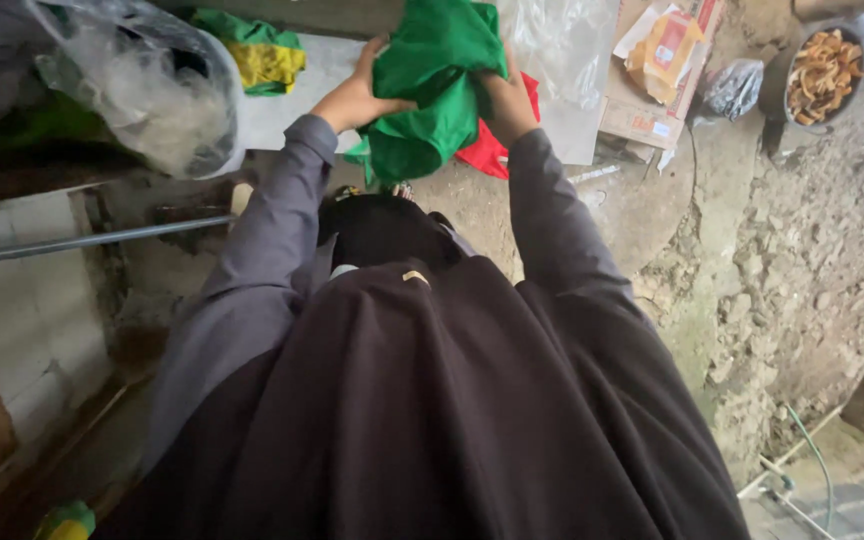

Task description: Sort through various plastic bags, cardboard, and other waste items for disposal or recycling.

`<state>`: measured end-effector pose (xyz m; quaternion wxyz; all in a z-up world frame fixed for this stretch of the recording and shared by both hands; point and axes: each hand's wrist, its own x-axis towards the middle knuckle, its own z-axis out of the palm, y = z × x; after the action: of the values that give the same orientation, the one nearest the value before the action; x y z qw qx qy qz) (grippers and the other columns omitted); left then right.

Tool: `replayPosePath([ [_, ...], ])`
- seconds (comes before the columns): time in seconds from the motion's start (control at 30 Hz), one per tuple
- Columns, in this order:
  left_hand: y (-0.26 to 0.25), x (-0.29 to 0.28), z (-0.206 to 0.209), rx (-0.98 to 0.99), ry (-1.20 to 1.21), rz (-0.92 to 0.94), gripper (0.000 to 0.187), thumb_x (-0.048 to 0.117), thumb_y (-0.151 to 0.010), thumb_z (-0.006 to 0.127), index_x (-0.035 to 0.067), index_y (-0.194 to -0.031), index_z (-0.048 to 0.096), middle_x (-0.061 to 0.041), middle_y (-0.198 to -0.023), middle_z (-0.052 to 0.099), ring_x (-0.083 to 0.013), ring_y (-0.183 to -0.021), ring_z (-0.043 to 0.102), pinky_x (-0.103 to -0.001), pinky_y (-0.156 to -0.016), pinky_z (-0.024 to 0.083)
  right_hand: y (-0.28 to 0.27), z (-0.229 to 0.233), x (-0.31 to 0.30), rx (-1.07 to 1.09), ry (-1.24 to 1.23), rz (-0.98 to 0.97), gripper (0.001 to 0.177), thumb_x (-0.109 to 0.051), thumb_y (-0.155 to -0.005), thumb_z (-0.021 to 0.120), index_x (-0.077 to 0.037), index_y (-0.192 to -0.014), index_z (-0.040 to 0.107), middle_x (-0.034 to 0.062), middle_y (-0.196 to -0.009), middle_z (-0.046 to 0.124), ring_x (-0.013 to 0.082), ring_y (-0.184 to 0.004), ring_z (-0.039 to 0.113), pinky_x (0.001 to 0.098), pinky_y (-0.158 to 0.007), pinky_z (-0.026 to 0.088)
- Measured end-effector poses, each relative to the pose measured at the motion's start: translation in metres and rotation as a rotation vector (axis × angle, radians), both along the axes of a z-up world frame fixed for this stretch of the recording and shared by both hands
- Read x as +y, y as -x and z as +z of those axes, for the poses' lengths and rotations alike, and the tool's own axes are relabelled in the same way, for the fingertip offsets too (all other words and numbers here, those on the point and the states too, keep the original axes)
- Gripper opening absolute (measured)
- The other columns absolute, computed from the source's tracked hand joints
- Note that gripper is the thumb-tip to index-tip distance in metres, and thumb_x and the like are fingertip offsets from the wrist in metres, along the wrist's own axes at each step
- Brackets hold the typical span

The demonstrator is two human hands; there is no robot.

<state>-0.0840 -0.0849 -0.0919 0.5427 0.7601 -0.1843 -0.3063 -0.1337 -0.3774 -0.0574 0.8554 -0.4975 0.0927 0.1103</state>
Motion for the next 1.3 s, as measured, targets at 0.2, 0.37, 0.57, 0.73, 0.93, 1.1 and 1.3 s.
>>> replayPosePath([
  [0.2, 0.021, -0.051, -0.029, -0.399, 0.083, 0.171, 0.114, 0.038, -0.095, 0.095, 0.013, -0.168, 0.012, -0.027, -0.166, 0.031, -0.043, -0.154, 0.034, -0.05, -0.126, 0.035, 0.023, -0.068, -0.043, 0.215, -0.296, -0.175, 0.04, -0.012, -0.102, 0.056, -0.002, -0.14, 0.052, 0.0172, -0.134, 0.064, 0.0326, -0.121, 0.065, 0.0482, -0.105, 0.055],
  [0.37, 0.03, -0.106, -0.031, -0.436, 0.039, 0.204, 0.112, 0.03, -0.09, 0.094, 0.018, -0.168, 0.015, -0.025, -0.163, 0.03, -0.046, -0.152, 0.032, -0.05, -0.126, 0.032, 0.035, -0.136, -0.07, 0.33, -0.486, -0.201, 0.04, -0.019, -0.099, 0.056, 0.0, -0.134, 0.056, 0.019, -0.132, 0.066, 0.0351, -0.12, 0.066, 0.0509, -0.106, 0.054],
  [0.57, 0.027, -0.174, -0.039, -0.458, -0.038, 0.24, 0.104, 0.014, -0.081, 0.089, 0.026, -0.166, 0.029, -0.026, -0.167, 0.021, -0.0487, -0.152, 0.03, -0.052, -0.125, 0.032, 0.051, -0.19, -0.132, 0.02, 0.347, 0.016, 0.041, -0.012, -0.095, 0.063, -0.005, -0.135, 0.059, 0.0167, -0.136, 0.064, 0.0325, -0.124, 0.065, 0.0455, -0.106, 0.055],
  [0.73, 0.048, -0.217, -0.105, -0.541, -0.255, 0.057, 0.084, 0.008, -0.078, 0.083, 0.036, -0.151, 0.051, -0.014, -0.171, 0.021, -0.0471, -0.153, 0.027, -0.05, -0.123, 0.035, 0.053, -0.257, -0.18, 0.26, 0.622, 0.077, 0.072, -0.016, -0.087, 0.077, 0.005, -0.146, 0.042, 0.0204, -0.136, 0.06, 0.0356, -0.125, 0.059, 0.043, -0.102, 0.05],
  [0.93, 0.085, -0.259, -0.173, -0.258, -0.805, 0.1, 0.095, 0.015, -0.07, 0.088, 0.044, -0.152, 0.05, -0.007, -0.169, 0.005, -0.0479, -0.151, 0.01, -0.078, -0.106, 0.024, 0.054, -0.193, -0.17, -0.371, 1.701, 0.315, 0.08, -0.017, -0.08, 0.077, -0.013, -0.152, 0.044, 0.026, -0.159, 0.027, 0.0508, -0.145, 0.03, 0.0576, -0.118, 0.035],
  [1.1, 0.091, -0.263, -0.229, -0.196, -0.788, 0.084, 0.095, 0.023, -0.069, 0.09, 0.046, -0.152, 0.05, -0.003, -0.173, 0.0, -0.0446, -0.157, 0.006, -0.079, -0.112, 0.021, 0.04, -0.238, -0.166, -0.471, 1.709, 0.712, 0.085, -0.016, -0.078, 0.075, -0.041, -0.155, 0.047, 0.0142, -0.17, 0.019, 0.0468, -0.154, 0.021, 0.0622, -0.119, 0.034],
  [1.3, 0.078, -0.257, -0.269, 0.002, -0.722, -0.012, 0.081, 0.029, -0.075, 0.087, 0.045, -0.147, 0.052, 0.003, -0.173, 0.006, -0.0419, -0.155, 0.01, -0.077, -0.114, 0.019, 0.013, -0.284, -0.179, -0.12, 1.512, 1.028, 0.079, -0.021, -0.079, 0.076, -0.043, -0.149, 0.047, 0.0106, -0.171, 0.012, 0.0476, -0.154, 0.015, 0.0661, -0.112, 0.033],
])
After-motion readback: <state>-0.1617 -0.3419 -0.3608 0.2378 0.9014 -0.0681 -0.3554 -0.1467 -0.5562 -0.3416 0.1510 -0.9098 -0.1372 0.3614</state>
